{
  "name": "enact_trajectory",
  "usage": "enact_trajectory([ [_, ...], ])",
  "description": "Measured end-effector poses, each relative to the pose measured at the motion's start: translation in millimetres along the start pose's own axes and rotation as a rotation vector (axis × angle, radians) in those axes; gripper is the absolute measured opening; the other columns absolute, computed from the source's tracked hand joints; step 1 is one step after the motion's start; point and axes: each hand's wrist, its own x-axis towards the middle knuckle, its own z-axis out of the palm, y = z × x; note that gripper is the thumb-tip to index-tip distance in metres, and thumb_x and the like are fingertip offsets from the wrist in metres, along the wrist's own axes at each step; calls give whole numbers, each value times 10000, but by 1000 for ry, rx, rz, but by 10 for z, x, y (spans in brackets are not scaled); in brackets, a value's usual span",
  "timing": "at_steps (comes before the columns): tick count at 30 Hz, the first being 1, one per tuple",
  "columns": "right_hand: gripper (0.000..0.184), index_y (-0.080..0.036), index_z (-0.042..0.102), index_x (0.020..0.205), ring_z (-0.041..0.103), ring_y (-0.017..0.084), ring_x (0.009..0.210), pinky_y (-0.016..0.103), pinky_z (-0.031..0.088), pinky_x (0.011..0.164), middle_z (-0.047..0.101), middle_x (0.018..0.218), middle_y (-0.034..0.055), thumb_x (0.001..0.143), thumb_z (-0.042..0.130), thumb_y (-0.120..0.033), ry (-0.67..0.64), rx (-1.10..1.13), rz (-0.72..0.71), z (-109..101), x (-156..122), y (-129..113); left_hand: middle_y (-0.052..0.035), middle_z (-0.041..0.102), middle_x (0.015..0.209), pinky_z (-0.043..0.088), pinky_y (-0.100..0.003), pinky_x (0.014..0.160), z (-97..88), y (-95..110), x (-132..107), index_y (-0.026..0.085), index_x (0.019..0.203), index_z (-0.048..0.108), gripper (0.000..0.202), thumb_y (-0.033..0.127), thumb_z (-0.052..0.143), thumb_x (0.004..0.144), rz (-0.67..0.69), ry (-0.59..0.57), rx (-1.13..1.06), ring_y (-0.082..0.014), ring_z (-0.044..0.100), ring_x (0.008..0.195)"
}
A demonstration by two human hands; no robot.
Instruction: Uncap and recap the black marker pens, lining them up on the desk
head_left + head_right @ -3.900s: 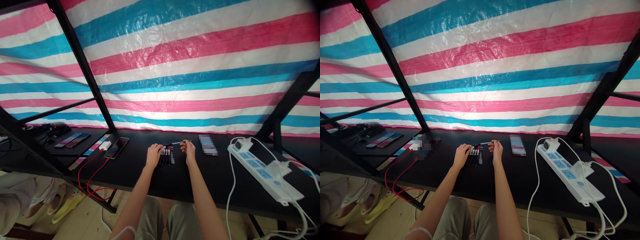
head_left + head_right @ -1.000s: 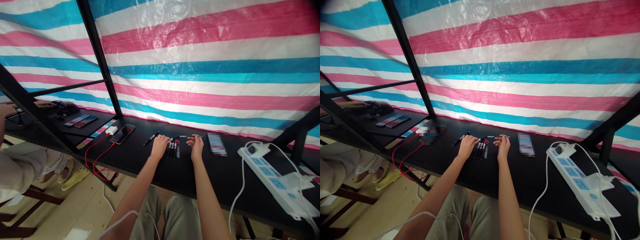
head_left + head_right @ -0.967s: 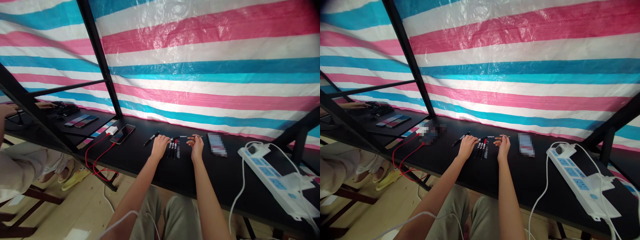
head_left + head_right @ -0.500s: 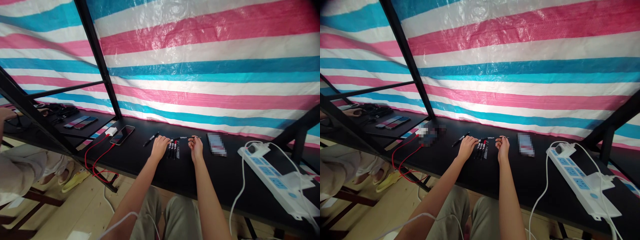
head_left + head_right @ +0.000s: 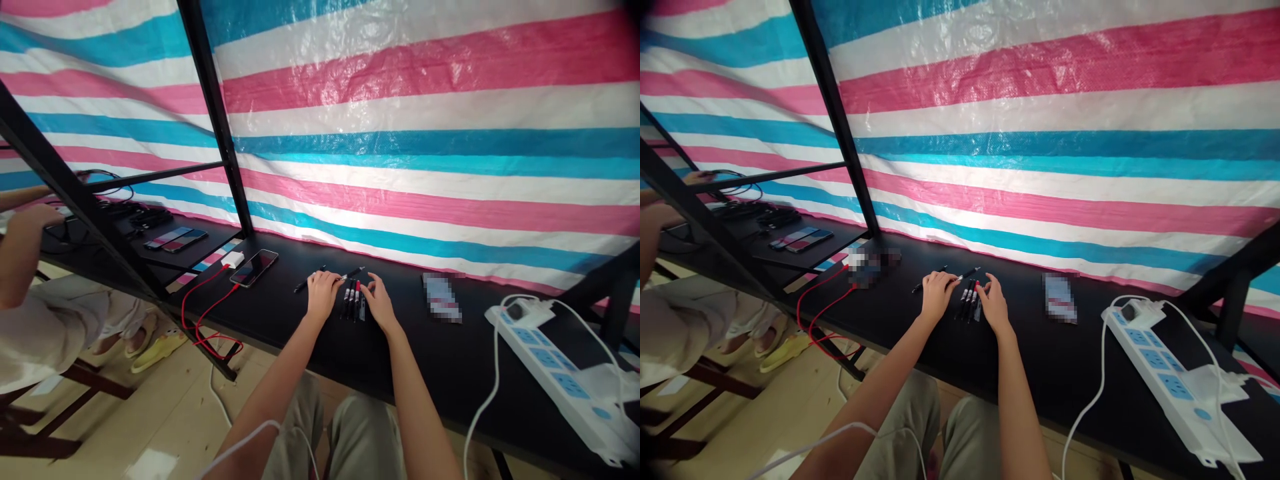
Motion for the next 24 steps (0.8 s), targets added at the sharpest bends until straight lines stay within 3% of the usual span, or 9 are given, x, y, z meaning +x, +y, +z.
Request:
enact_trajectory([
  [4,384,-202,464,1116,494,137,670,257,354,612,507,803,2,798,359,-388,93,-190,-27,-42,-11,25,-22,602,884,298,-330,810,-9,-45,8,223,884,574,213,342,398,868,-133,54,28,-166,467,877],
  [12,257,-234,559,971,483,126,675,232,292,564,507,856,17,821,352,-262,58,-452,-142,-40,-92,-83,-65,530,924,231,-450,921,25,-260,10,199,819,595,163,320,486,811,-321,83,374,-234,393,944],
  [24,244,-229,586,884,464,99,627,221,260,533,512,863,10,847,345,-227,25,-558,-220,-14,-135,-133,-71,502,970,182,-498,977,92,-292,24,198,867,583,143,278,480,807,-344,-24,418,-238,387,990],
])
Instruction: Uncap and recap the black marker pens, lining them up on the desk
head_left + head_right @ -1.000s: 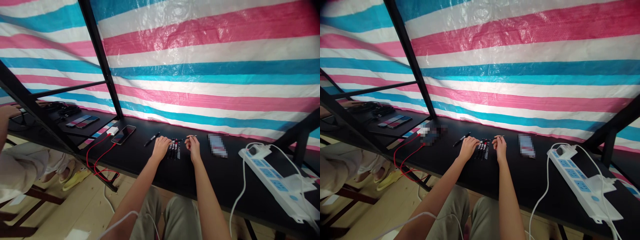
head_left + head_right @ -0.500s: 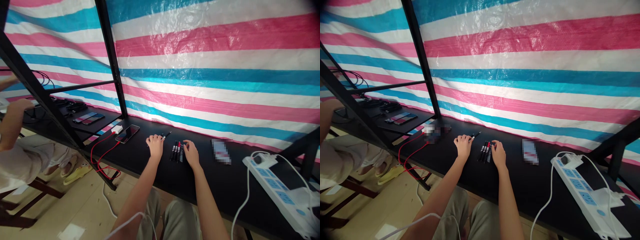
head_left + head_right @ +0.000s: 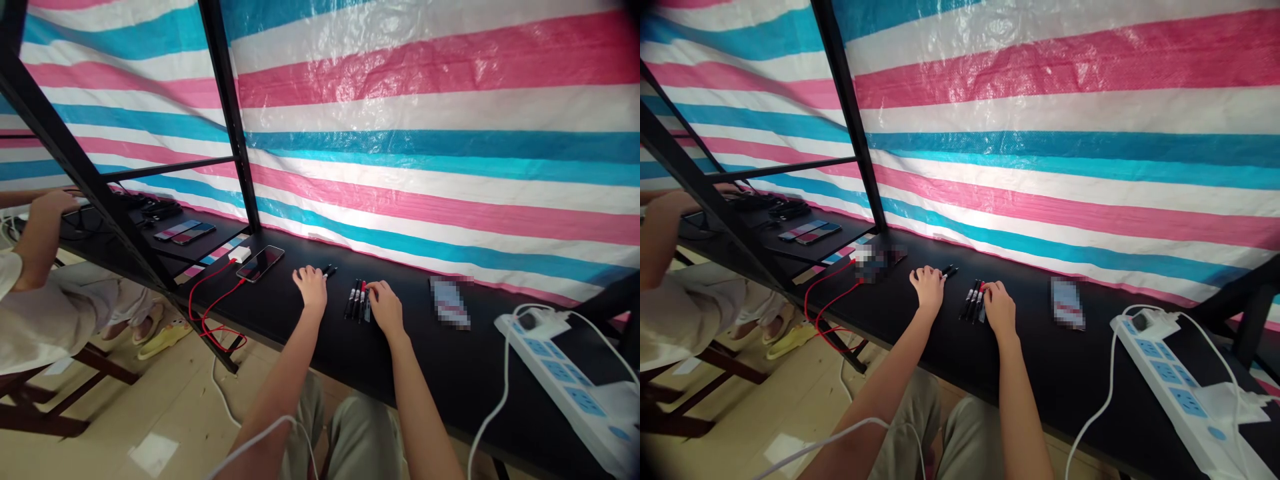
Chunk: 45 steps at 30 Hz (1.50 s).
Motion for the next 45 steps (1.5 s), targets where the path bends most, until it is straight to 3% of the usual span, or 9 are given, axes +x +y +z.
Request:
enact_trajectory([
  [13,272,-221,550,997,518,127,684,233,285,559,572,930,30,838,330,-214,-51,-63,2,-32,-4,-39,-97,493,969,222,-483,947,13,9,21,153,888,545,135,208,451,808,-23,35,-16,-244,398,976],
  [21,241,-232,557,952,517,124,647,240,252,535,588,904,17,836,346,-218,-86,-136,55,-14,-6,-10,-99,486,948,234,-465,935,26,15,18,147,852,545,138,180,422,800,-23,67,7,-239,406,947],
  [29,194,-241,554,930,530,131,677,241,266,546,592,899,15,824,392,-244,-104,-145,120,-16,6,6,-93,489,967,261,-436,907,-71,40,15,173,834,541,116,230,445,804,-6,55,-104,-236,419,959],
  [31,163,-235,552,905,527,132,666,238,265,536,586,863,15,815,428,-289,-122,-137,176,-11,11,25,-74,501,947,301,-387,873,-107,91,-7,188,847,537,138,265,425,826,85,11,-203,-207,447,928],
  [36,176,-225,564,807,522,127,666,230,277,537,562,825,11,788,480,-378,-145,-102,254,12,21,64,-10,523,856,363,-260,736,-106,224,-109,200,851,520,174,345,428,826,370,-246,-378,-134,509,808],
  [45,185,-213,604,741,549,152,700,236,322,556,590,792,26,751,489,-357,-153,-66,357,2,49,63,-7,568,816,350,-283,734,-52,200,-113,207,878,509,220,386,515,751,263,-347,-326,-176,528,853],
])
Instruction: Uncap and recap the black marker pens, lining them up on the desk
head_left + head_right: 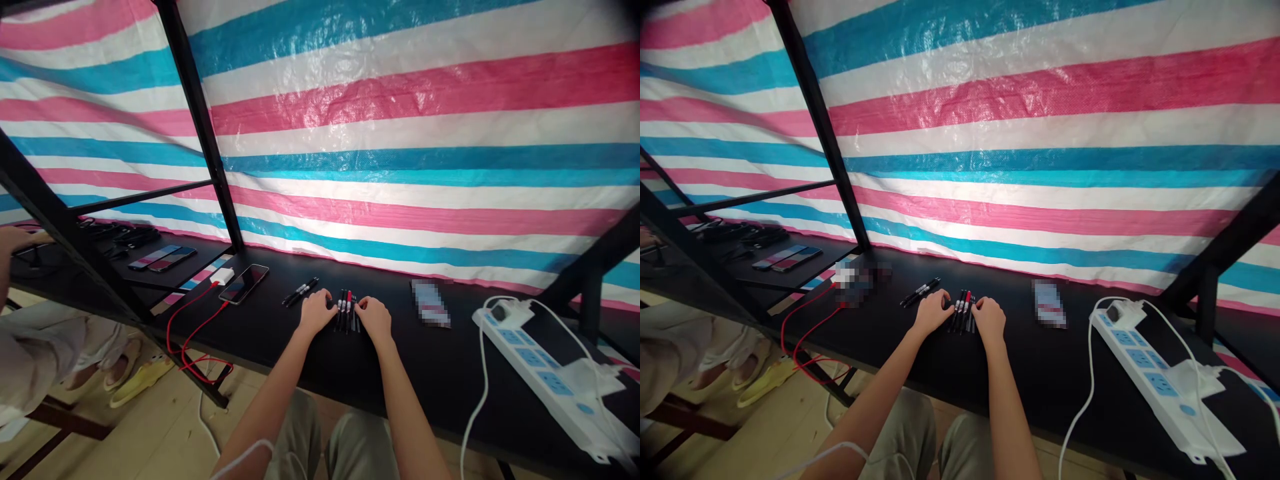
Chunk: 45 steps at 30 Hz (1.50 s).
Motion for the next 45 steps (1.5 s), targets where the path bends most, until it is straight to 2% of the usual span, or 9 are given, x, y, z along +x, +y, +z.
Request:
enact_trajectory([
  [5,149,-191,595,760,569,162,731,245,359,593,589,828,49,742,493,-298,30,-37,7,0,-17,-10,-26,572,861,345,-305,783,-17,72,-40,197,854,503,284,464,486,757,-5,6,20,-191,521,896],
  [10,134,-155,568,788,589,181,746,256,379,602,587,848,95,764,465,-238,38,-90,29,-13,-45,-36,-24,580,857,354,-290,761,6,46,-25,202,820,514,167,340,531,727,-21,23,58,-184,530,875],
  [16,156,-121,553,832,603,202,737,263,395,597,599,817,130,776,431,-201,34,-168,46,-6,-60,-72,-18,580,775,362,-263,673,42,-34,17,189,711,506,124,308,507,746,-84,67,74,-167,544,800],
  [22,248,-182,603,783,597,213,742,283,388,607,622,795,99,802,393,-311,-34,-61,55,-24,-42,-72,-12,578,777,364,-249,668,-2,-3,8,193,815,523,126,302,460,809,-2,82,22,-145,542,780],
  [31,315,-227,656,811,577,208,740,275,364,610,630,790,78,783,399,-407,-40,79,106,-9,-33,-79,-13,558,852,353,-285,746,-49,12,2,202,884,514,93,258,454,839,133,226,-20,-155,485,849],
  [34,324,-219,655,781,567,188,696,260,361,588,633,739,61,774,397,-415,57,273,140,-4,8,-46,-10,548,890,334,-295,769,-64,32,-14,210,885,516,78,247,470,834,213,236,2,-157,461,878],
  [39,357,-167,609,802,429,96,404,232,304,428,619,646,35,757,356,-416,303,912,222,47,154,103,2,547,902,305,-308,794,-68,44,-29,225,885,524,78,251,465,841,255,228,24,-161,442,890],
  [42,332,-150,572,808,313,51,307,220,201,345,628,656,31,713,396,-415,306,1259,299,76,220,169,5,548,901,300,-306,792,-69,34,-25,226,883,528,81,253,464,842,254,223,26,-159,439,886],
  [45,309,-144,566,794,318,37,294,202,174,326,638,647,33,673,458,-407,276,1413,307,85,239,179,8,548,898,298,-302,789,-71,28,-23,228,882,531,81,255,467,841,254,220,24,-155,439,880],
])
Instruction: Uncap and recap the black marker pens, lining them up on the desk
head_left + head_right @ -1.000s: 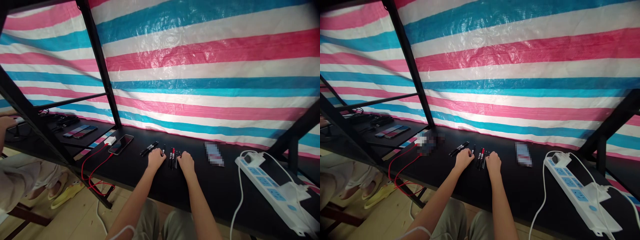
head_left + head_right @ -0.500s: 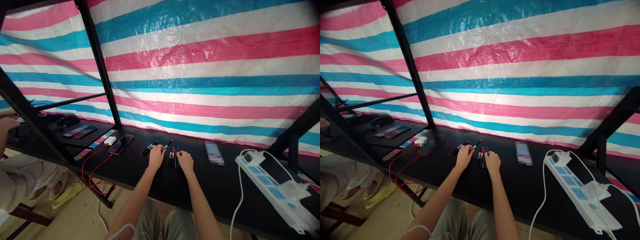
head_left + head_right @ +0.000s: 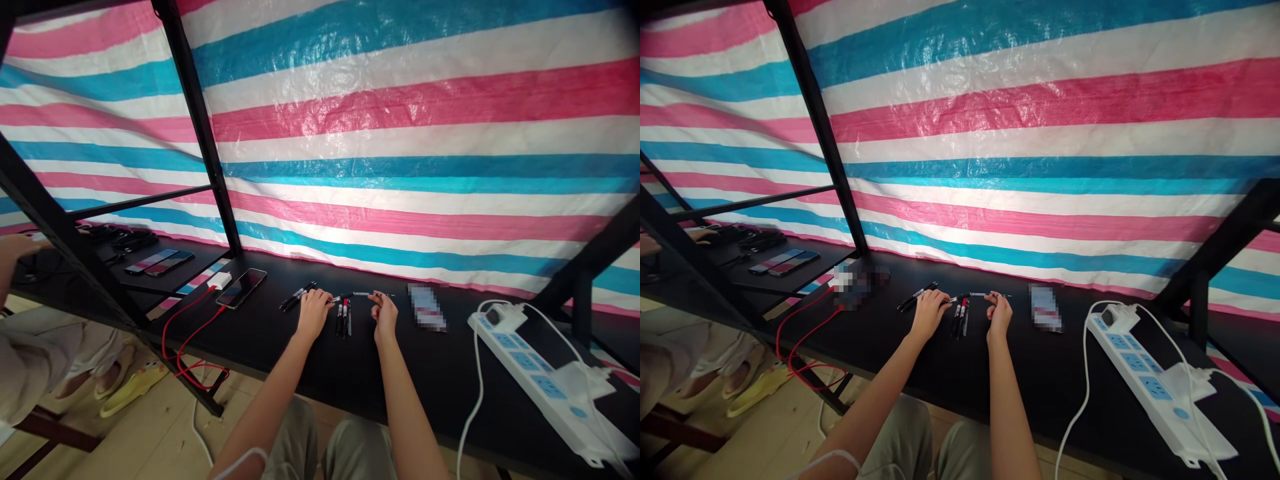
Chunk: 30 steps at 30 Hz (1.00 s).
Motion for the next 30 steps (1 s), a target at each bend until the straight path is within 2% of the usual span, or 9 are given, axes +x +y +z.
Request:
enact_trajectory([
  [7,330,-154,542,786,337,34,287,190,180,315,646,625,28,688,483,-463,-31,0,-35,25,-26,-17,8,551,880,299,-302,787,-3,10,-7,222,862,532,84,273,470,839,17,3,-21,-155,443,875],
  [10,338,-153,541,769,321,30,281,196,176,315,641,610,25,708,471,-479,-50,-39,-91,40,-38,-26,1,552,883,299,-305,790,-4,13,-7,219,864,538,94,273,464,842,19,5,-21,-156,446,877],
  [14,341,-155,541,783,327,29,288,196,191,320,642,620,25,724,457,-480,-8,-8,-165,40,-39,-40,-3,550,882,296,-312,801,-11,9,-7,224,872,545,103,274,459,844,15,15,-12,-156,448,877],
  [23,314,-155,549,779,362,42,305,193,223,336,652,616,28,679,494,-447,-33,24,-36,-6,7,-25,-4,542,877,295,-314,803,-12,10,-10,227,873,544,126,294,440,852,42,3,-1,-157,439,870],
  [30,308,-159,541,779,376,48,311,191,226,336,655,616,32,677,485,-444,-19,12,-42,-5,12,-15,-5,537,873,292,-312,801,-28,20,-13,225,876,543,130,290,431,857,53,-11,21,-158,438,875],
])
